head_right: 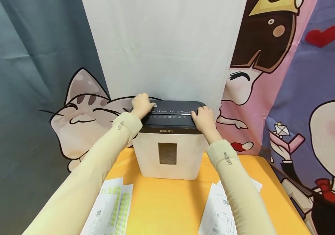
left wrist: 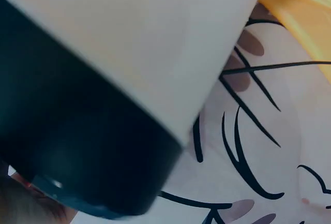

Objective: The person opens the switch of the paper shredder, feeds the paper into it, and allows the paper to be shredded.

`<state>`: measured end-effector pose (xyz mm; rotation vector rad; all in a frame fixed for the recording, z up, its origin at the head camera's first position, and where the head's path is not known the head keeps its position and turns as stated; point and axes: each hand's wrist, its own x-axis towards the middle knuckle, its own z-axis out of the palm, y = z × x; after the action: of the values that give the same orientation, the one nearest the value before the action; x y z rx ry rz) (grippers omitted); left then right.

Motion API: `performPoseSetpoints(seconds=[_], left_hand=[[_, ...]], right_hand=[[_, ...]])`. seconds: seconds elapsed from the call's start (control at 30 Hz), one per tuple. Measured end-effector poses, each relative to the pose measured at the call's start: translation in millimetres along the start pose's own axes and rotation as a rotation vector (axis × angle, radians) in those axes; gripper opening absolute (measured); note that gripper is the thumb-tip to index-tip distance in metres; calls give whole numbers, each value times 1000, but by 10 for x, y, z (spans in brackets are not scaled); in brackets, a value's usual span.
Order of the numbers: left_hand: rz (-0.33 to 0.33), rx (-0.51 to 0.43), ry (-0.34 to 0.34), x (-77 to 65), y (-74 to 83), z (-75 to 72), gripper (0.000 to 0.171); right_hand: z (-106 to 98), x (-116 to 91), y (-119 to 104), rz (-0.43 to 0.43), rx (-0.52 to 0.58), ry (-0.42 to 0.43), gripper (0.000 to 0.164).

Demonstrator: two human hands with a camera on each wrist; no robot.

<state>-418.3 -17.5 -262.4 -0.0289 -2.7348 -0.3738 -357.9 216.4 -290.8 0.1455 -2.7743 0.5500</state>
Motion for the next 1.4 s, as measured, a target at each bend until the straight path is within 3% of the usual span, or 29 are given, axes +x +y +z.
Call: performPoseSetpoints(seconds=[0.23, 0.4, 0.63, 0.9, 1.0, 1.03, 1.13, 1.4], left_hand=[[-49, 96, -43, 68, 41, -2, 30], [-49, 127, -31, 84, 106, 51, 21], [-56, 163, -22, 63, 145, 77, 21], [-92, 117, -28, 216, -25, 162, 27], [-85, 86, -38, 184, -38, 120, 28], [-86, 69, -59, 123, -21, 40, 28], [-74, 52, -38, 53, -37, -12, 26], [-16, -11, -68, 3, -121, -19, 22]], right_hand=[[28, 0, -17, 6, 13, 3, 50], [17, 16, 25, 17, 13, -9, 51], [14, 13, 38, 8, 13, -18, 51], [13, 18, 14, 6, 5, -13, 52], [6, 25, 11, 3, 1, -10, 52], [8, 28, 11, 4, 2, -10, 52], [14, 30, 12, 9, 8, -15, 52], [13, 23, 27, 17, 3, -26, 52]])
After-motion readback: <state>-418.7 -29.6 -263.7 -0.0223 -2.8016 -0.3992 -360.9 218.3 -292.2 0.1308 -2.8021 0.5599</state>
